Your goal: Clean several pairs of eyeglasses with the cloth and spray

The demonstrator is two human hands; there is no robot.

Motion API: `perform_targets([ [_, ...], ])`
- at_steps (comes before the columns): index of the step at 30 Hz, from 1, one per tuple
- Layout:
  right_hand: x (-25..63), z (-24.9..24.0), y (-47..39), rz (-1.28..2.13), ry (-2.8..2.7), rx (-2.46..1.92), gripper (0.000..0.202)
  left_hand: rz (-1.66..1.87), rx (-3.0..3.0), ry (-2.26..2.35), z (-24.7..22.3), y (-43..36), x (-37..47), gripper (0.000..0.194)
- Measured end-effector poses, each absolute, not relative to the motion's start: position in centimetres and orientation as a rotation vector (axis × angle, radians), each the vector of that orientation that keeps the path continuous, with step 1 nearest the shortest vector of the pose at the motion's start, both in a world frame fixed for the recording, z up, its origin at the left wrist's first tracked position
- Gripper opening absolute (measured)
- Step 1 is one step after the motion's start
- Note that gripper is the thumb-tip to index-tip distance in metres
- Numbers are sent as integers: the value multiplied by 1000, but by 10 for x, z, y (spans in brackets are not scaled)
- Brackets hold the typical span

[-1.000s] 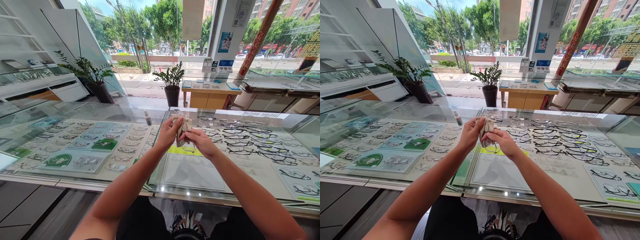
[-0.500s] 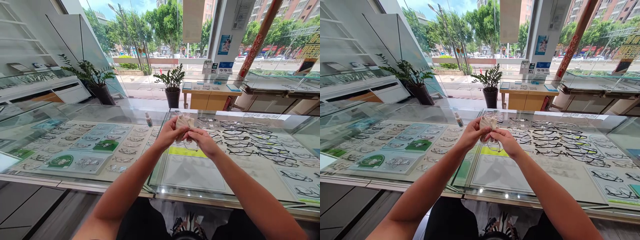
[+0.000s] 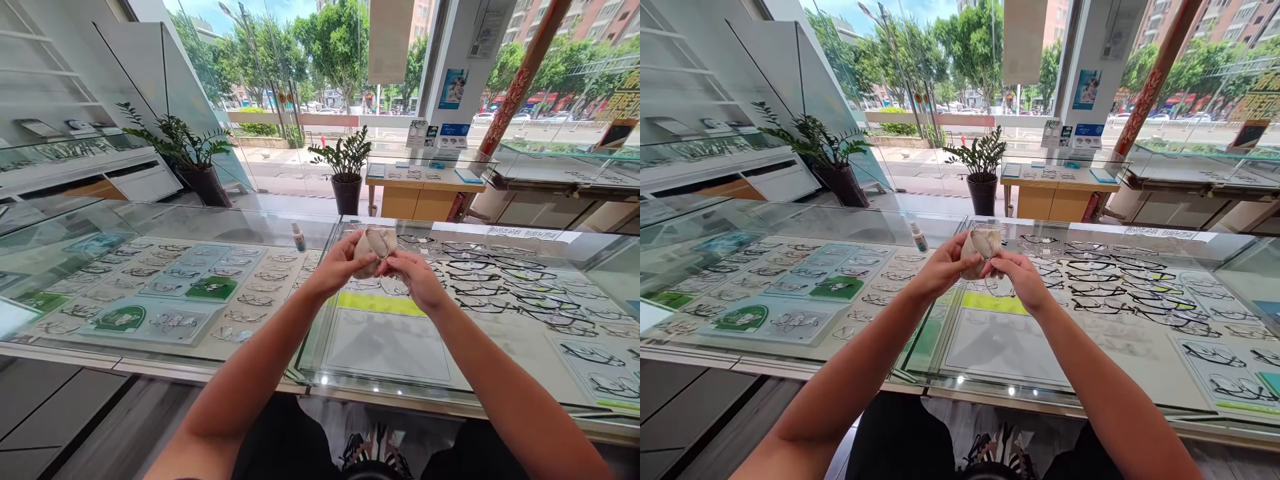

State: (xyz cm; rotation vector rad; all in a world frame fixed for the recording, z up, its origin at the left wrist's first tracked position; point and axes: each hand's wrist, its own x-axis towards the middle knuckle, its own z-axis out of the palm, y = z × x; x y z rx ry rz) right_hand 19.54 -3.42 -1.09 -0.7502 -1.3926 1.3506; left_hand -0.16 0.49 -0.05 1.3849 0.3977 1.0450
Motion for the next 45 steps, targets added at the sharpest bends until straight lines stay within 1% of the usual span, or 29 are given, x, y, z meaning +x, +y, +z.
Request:
perform_targets([
  [5,180,-20,-39,1341,-1465,-714,30,1167,1349,458,0,-6,8,42],
  [10,175,-18,-43,1322,-1492,-731,34,1304,1344,594,-3,-3,10,52],
  [13,185,-14,-38,1282,-1499,-766,32,1250,1366,567,-6,6,4,54],
  [17,197,-10,-33,1332,-1445,-767,30,1090,1391,438,-5,13,-4,45],
  [19,196,-11,-32,1340,-1407,-763,30,1050,1404,426,-3,11,-5,46],
  [21,192,-14,-34,1338,-1391,-747,29,1077,1403,453,-3,7,-4,49],
  [25,180,-20,-38,1299,-1444,-744,32,1174,1379,501,-5,-1,4,42],
  [29,173,-22,-43,1273,-1460,-755,35,1290,1336,628,-9,-2,11,53],
  [32,173,-23,-41,1273,-1427,-769,36,1298,1263,662,-11,1,13,59],
  [38,187,-18,-33,1272,-1338,-757,31,1290,1101,584,-11,8,14,59],
  [41,198,-9,-32,1146,-1285,-773,27,1283,1095,628,-13,10,13,60],
  [45,206,-2,-30,1062,-1190,-798,24,1149,1160,658,-17,8,13,61],
])
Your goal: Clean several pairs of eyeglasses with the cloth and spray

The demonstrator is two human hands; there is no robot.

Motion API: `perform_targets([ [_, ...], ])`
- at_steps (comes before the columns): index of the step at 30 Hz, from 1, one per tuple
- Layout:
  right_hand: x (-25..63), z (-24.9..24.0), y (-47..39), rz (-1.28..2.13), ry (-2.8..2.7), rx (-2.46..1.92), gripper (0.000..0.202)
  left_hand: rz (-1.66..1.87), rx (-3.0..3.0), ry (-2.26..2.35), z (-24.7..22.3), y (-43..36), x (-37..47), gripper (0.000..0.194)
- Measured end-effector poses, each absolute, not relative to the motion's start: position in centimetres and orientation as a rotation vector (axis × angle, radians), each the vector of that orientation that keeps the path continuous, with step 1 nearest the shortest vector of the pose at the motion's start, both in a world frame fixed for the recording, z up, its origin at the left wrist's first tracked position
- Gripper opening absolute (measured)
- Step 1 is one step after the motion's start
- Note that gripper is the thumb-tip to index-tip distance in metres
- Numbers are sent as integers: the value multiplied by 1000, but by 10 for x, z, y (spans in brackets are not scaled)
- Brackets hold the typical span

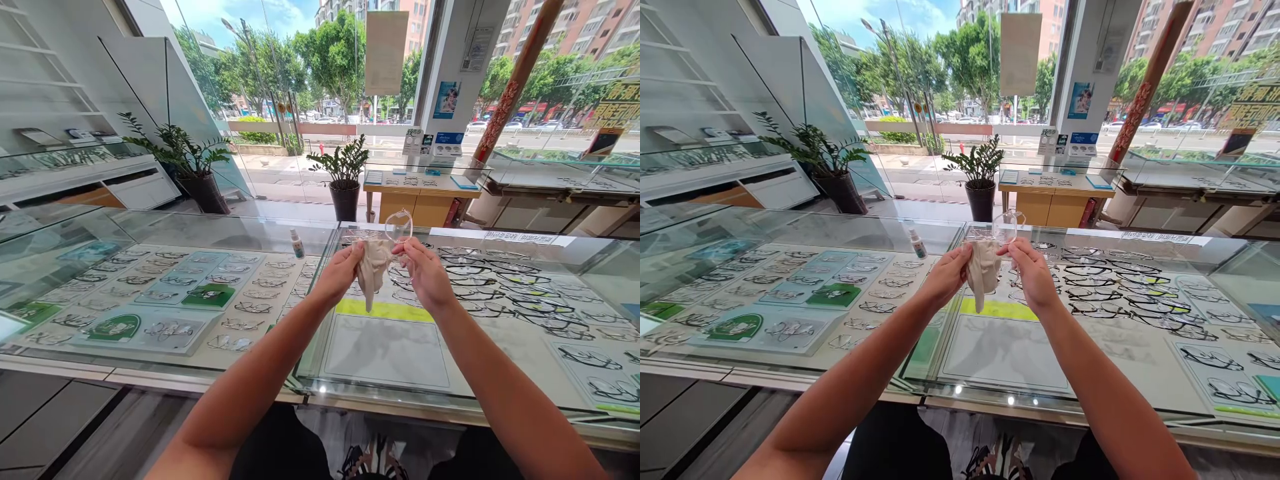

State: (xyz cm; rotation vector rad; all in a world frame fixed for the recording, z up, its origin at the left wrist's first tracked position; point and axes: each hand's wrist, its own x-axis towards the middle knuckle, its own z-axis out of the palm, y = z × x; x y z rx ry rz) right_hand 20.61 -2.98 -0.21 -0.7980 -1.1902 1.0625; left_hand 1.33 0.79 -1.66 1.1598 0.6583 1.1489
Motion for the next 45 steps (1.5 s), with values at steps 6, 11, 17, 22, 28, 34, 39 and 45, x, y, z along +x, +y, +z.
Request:
perform_targets([
  [6,204,-4,-26,1125,-1168,-777,24,957,1277,602,-14,-3,14,61],
  [11,200,-6,-27,1246,-1078,-769,30,906,1268,558,-15,-5,14,60],
  [17,196,-10,-28,1312,-1084,-751,32,875,1270,578,-16,-8,15,61],
  [22,195,-12,-29,1331,-1113,-751,34,868,1259,588,-15,-11,16,62],
  [28,191,-17,-29,1142,-1245,-754,32,980,1263,621,-18,-11,22,63],
  [34,187,-17,-32,1018,-1364,-766,31,1045,1229,624,-15,-15,25,55],
  [39,186,-20,-31,1080,-1311,-737,31,1026,1217,581,-12,-20,25,49],
  [45,187,-17,-32,1185,-1196,-732,30,960,1258,564,-13,-20,22,52],
])
